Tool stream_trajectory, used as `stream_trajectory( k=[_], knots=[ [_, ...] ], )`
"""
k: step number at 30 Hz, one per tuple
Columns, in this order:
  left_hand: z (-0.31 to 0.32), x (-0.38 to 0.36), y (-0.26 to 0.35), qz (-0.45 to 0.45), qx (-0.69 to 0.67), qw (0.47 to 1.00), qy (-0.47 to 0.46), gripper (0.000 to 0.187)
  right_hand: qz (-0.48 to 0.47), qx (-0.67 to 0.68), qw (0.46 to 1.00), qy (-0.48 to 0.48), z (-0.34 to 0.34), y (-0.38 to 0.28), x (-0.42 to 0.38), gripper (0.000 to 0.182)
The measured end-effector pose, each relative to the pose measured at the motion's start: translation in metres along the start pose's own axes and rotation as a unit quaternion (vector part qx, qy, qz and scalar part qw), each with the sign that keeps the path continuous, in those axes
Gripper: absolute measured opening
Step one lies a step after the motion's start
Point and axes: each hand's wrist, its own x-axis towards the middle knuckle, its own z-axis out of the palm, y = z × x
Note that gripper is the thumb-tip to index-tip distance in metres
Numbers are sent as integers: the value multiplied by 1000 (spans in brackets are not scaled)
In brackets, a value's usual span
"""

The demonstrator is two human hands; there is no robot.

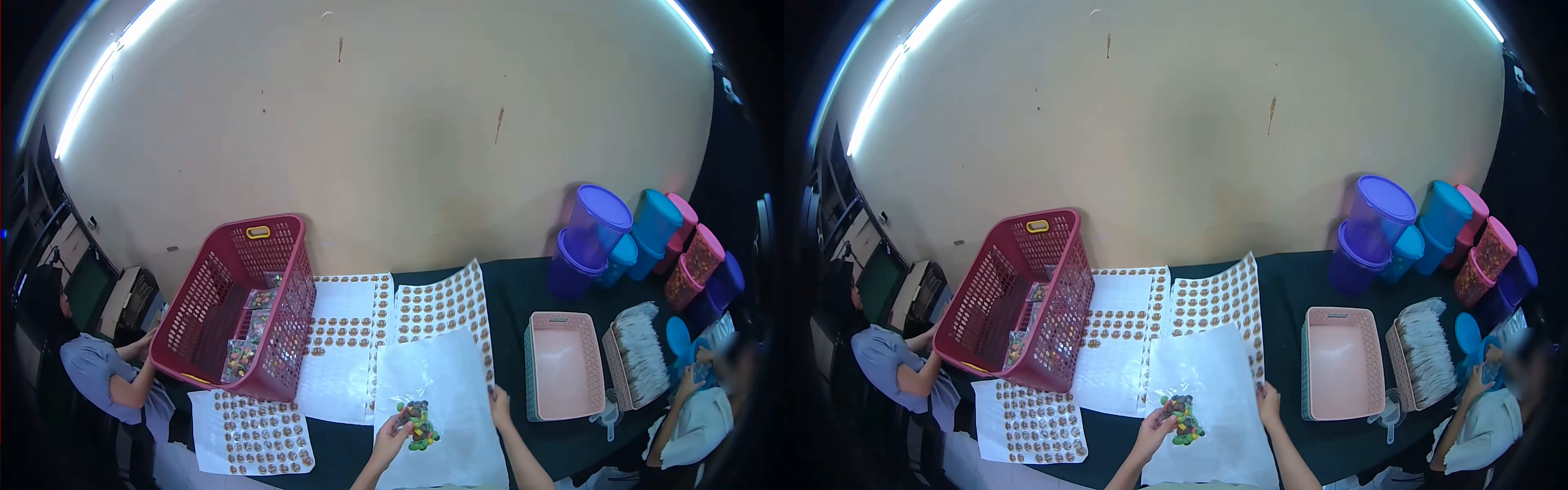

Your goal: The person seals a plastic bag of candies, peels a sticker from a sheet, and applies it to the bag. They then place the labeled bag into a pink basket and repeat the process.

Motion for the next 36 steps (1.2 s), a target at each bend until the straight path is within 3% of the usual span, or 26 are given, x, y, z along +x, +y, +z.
stream_trajectory(
  k=[1,5,7,9,13,16,17,19,21,25,27,29,33,36],
  knots=[
    [-1,0,-2,14,4,1000,0,44,-67,40,996,39,-7,-10,4,14],
    [-1,-7,11,-8,27,1000,14,44,-121,-67,987,80,-75,-96,5,17],
    [-7,-4,4,0,46,999,14,44,-230,-52,965,115,-97,-111,10,21],
    [-9,-4,2,4,41,999,26,44,-279,-61,951,122,-123,-144,1,22],
    [-19,-2,4,59,56,994,69,42,-278,-26,956,95,-158,-192,-26,21],
    [-39,-1,6,96,47,988,111,46,-185,166,968,42,-169,-204,-40,19],
    [-46,-1,8,126,35,984,124,46,-185,166,968,41,-171,-205,-44,19],
    [-59,-7,22,121,39,979,157,43,-72,329,941,-18,-172,-207,-51,19],
    [-69,-13,34,128,64,970,197,42,-34,350,935,-40,-167,-178,-45,17],
    [-87,-17,31,158,50,961,223,39,160,486,850,-127,-143,-109,-46,20],
    [-98,-17,21,140,59,964,218,42,248,566,772,-153,-120,-43,-52,21],
    [-97,-19,16,140,69,965,209,42,274,506,805,-143,-111,-13,-76,23],
    [-74,-19,26,115,82,969,202,42,296,233,897,-232,-86,70,-117,29],
    [-65,-11,22,148,107,967,176,40,327,254,881,-230,-83,87,-128,29]
  ],
)
